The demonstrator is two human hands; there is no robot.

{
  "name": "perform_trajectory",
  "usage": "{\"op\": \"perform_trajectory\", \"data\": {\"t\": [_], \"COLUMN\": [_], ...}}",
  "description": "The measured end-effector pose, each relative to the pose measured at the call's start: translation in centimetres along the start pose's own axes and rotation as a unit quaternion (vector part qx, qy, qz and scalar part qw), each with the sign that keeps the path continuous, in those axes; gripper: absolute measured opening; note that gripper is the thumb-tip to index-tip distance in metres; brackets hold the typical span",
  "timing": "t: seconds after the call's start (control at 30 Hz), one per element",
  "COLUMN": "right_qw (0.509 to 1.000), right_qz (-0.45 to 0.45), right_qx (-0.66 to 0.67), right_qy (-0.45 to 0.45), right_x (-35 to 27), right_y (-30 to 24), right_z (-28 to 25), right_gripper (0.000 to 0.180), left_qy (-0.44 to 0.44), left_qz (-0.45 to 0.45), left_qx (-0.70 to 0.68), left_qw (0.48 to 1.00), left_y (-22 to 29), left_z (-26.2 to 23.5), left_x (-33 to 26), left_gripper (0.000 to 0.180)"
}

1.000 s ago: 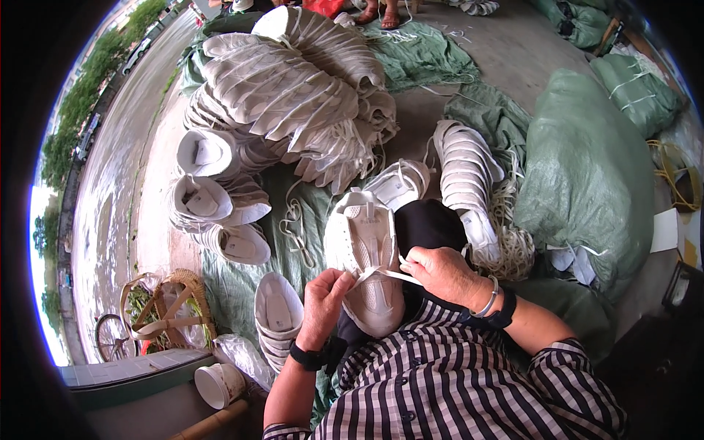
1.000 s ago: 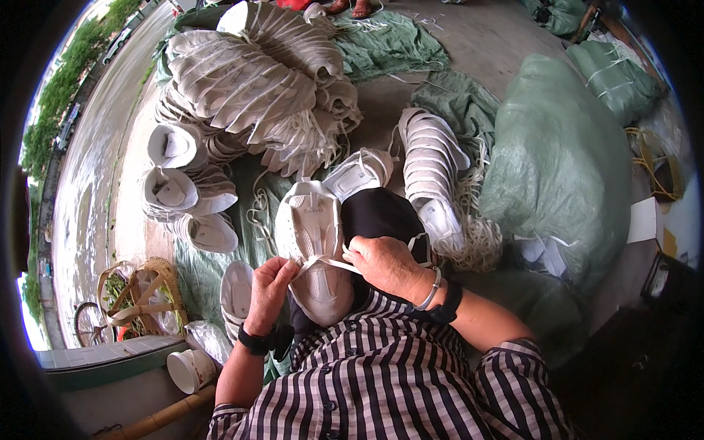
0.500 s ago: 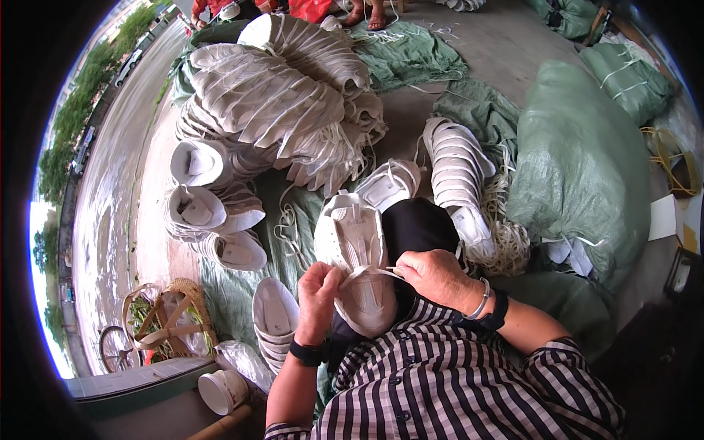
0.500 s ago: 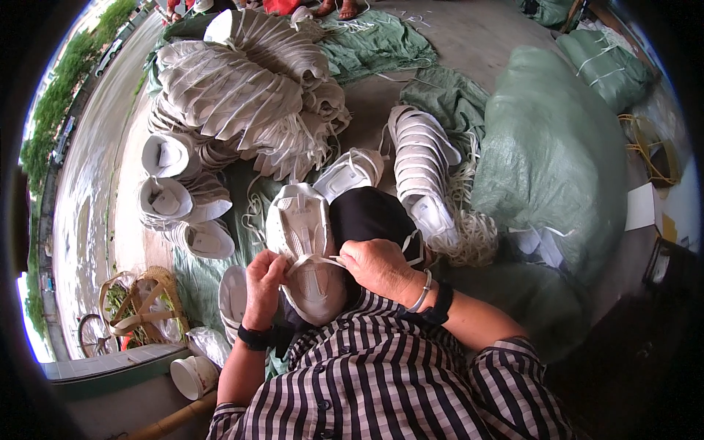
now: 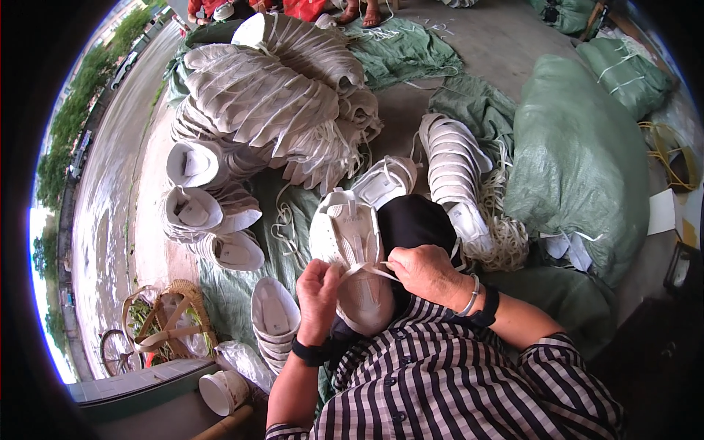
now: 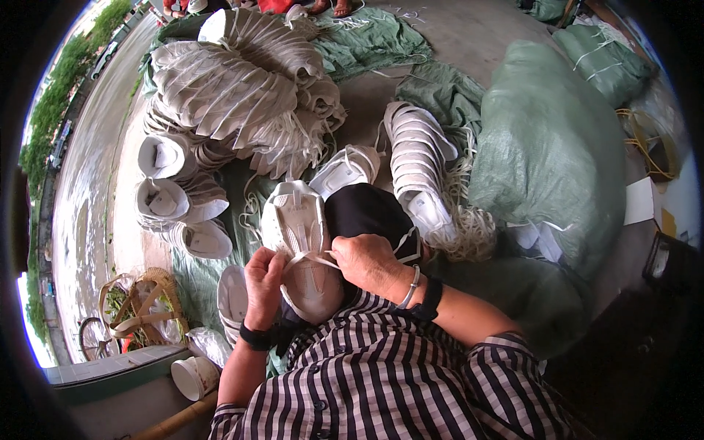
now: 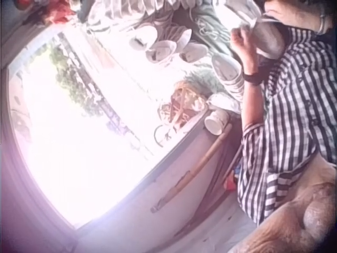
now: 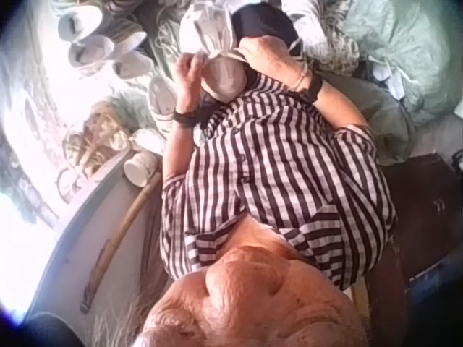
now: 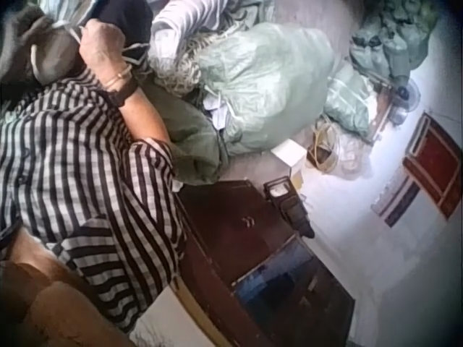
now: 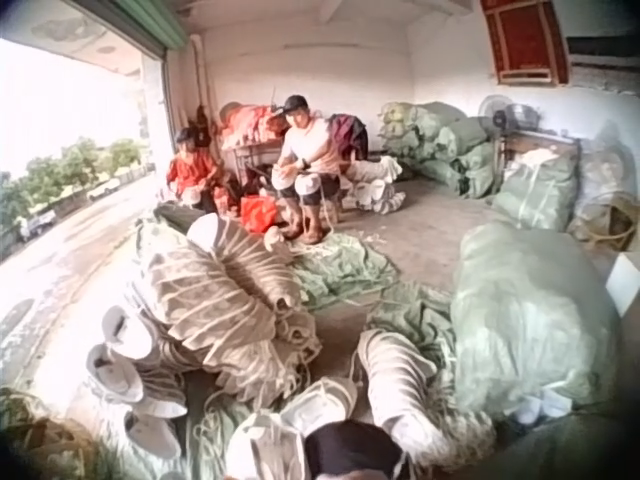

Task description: Lacing white canvas shoes in a shoe manufacturing facility.

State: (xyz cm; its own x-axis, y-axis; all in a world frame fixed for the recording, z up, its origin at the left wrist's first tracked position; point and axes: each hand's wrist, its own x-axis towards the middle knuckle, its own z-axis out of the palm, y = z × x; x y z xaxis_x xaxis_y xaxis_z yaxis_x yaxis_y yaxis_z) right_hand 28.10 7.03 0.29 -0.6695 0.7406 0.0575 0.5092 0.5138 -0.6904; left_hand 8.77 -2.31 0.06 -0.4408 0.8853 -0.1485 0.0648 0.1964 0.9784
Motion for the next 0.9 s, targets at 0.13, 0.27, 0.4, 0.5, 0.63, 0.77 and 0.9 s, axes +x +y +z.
{"op": "perform_trajectory", "data": {"t": [0.13, 0.27, 0.4, 0.5, 0.63, 0.77, 0.9], "right_qw": [1.0, 1.0, 0.999, 0.992, 0.997, 0.991, 0.977], "right_qz": [-0.006, -0.011, -0.016, -0.089, -0.062, -0.025, -0.183], "right_qx": [-0.008, -0.006, -0.032, -0.082, -0.016, 0.018, -0.083], "right_qy": [-0.004, -0.002, 0.008, 0.026, -0.051, -0.133, -0.076], "right_x": [0.0, 0.2, -0.1, 0.0, 1.5, 3.0, 2.5], "right_y": [-0.1, -0.2, -0.4, -0.8, 0.2, -0.8, -0.3], "right_z": [-0.1, 0.1, 0.4, 0.7, 0.3, -2.0, -1.5], "right_gripper": [0.019, 0.019, 0.015, 0.009, 0.004, 0.008, 0.006], "left_qy": [-0.012, -0.011, -0.013, -0.01, -0.019, 0.012, -0.104], "left_qz": [-0.03, -0.037, -0.039, -0.038, -0.072, 0.185, 0.191], "left_qx": [-0.007, -0.023, -0.019, -0.01, -0.029, 0.399, 0.565], "left_qw": [0.999, 0.999, 0.999, 0.999, 0.997, 0.898, 0.796], "left_y": [0.4, -0.2, -0.2, -0.5, 0.2, 3.0, 2.4], "left_z": [-0.1, -0.4, -0.5, -0.6, -0.3, -0.2, -1.7], "left_x": [-0.5, -0.9, -1.2, -1.0, 0.3, 1.2, 2.3], "left_gripper": [0.018, 0.02, 0.02, 0.02, 0.02, 0.015, 0.017]}}
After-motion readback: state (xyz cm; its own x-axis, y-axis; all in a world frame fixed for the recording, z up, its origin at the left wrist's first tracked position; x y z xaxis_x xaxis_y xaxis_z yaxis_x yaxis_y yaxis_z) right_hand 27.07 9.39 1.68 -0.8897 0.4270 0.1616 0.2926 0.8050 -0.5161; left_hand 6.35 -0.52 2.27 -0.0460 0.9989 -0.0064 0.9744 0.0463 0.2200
